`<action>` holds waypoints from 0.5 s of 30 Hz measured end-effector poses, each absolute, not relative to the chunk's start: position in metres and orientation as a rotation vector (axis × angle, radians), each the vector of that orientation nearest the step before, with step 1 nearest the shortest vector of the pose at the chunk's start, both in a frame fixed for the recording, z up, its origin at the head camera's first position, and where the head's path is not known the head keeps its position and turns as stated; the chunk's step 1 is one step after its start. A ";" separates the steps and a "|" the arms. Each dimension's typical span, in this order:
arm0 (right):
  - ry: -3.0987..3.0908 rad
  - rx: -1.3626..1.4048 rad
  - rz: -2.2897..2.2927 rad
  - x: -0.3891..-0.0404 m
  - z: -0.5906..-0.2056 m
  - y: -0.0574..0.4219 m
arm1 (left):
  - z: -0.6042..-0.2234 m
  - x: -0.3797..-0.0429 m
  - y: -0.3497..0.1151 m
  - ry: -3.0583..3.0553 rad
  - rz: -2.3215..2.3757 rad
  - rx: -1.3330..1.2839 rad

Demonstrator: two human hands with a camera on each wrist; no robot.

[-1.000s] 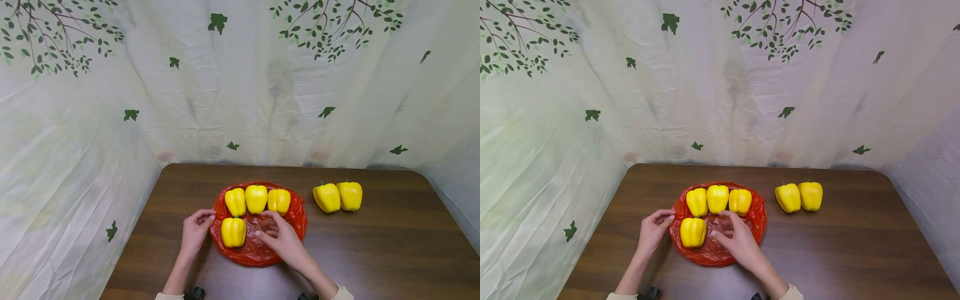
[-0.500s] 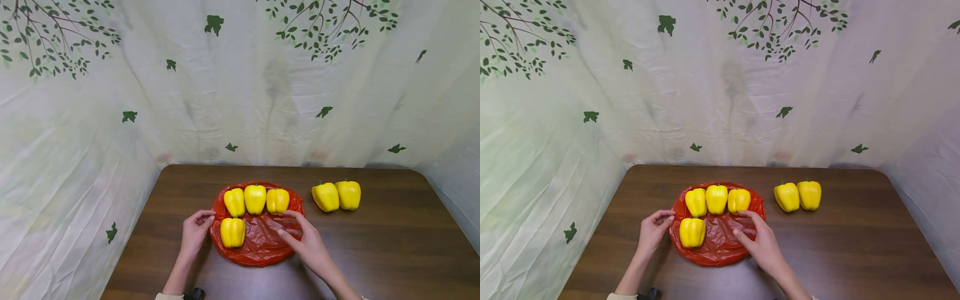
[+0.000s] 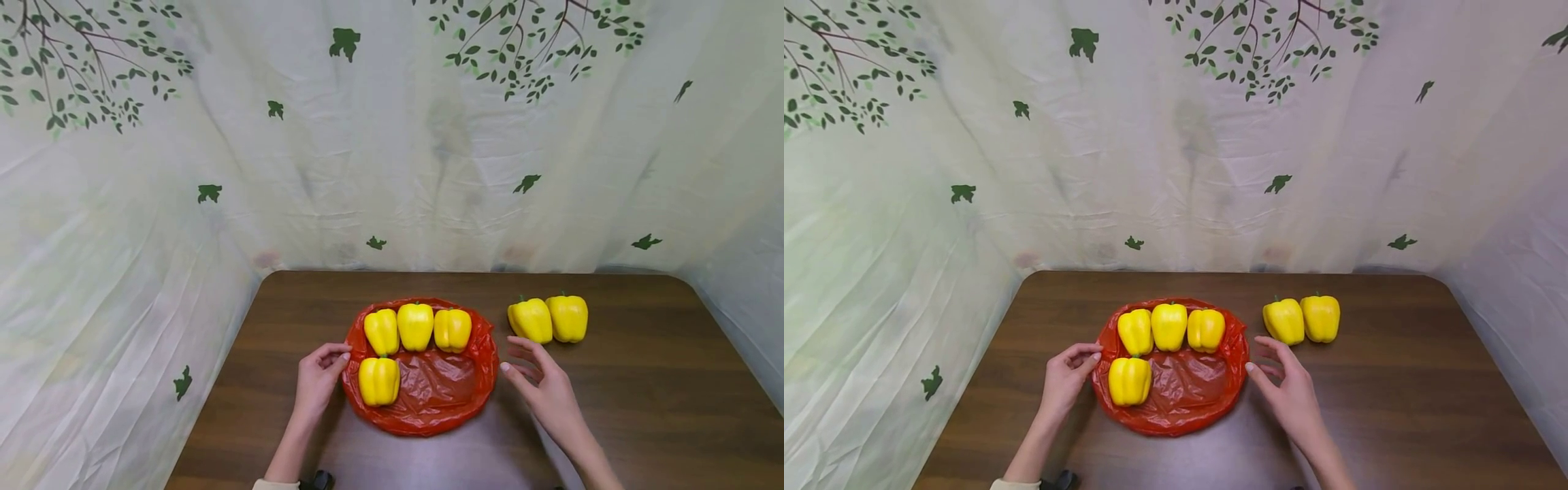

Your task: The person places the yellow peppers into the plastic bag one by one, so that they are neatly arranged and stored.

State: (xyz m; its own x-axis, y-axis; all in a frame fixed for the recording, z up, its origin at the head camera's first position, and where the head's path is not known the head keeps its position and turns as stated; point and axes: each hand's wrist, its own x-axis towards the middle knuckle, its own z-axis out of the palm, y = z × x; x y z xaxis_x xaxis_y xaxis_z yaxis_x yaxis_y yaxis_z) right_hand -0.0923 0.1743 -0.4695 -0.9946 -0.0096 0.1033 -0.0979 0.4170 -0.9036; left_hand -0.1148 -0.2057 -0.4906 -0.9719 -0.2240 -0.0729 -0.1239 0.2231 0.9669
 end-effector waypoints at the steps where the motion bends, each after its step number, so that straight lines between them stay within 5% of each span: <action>1: -2.570 0.090 1.643 -0.093 -0.471 0.177 | -0.491 -0.115 -0.206 -2.392 -1.877 0.342; 15: -2.378 0.135 1.365 -0.108 -0.475 0.224 | -0.494 -0.111 -0.203 -2.338 -1.836 0.289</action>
State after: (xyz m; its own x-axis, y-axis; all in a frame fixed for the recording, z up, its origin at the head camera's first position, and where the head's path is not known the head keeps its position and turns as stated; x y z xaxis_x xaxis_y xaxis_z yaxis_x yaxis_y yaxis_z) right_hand -0.1076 0.2241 -0.4749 -0.9178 0.1099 0.3816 -0.2741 0.5200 -0.8090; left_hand -0.1111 -0.2030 -0.4942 -0.9693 -0.2457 0.0024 -0.0560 0.2301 0.9716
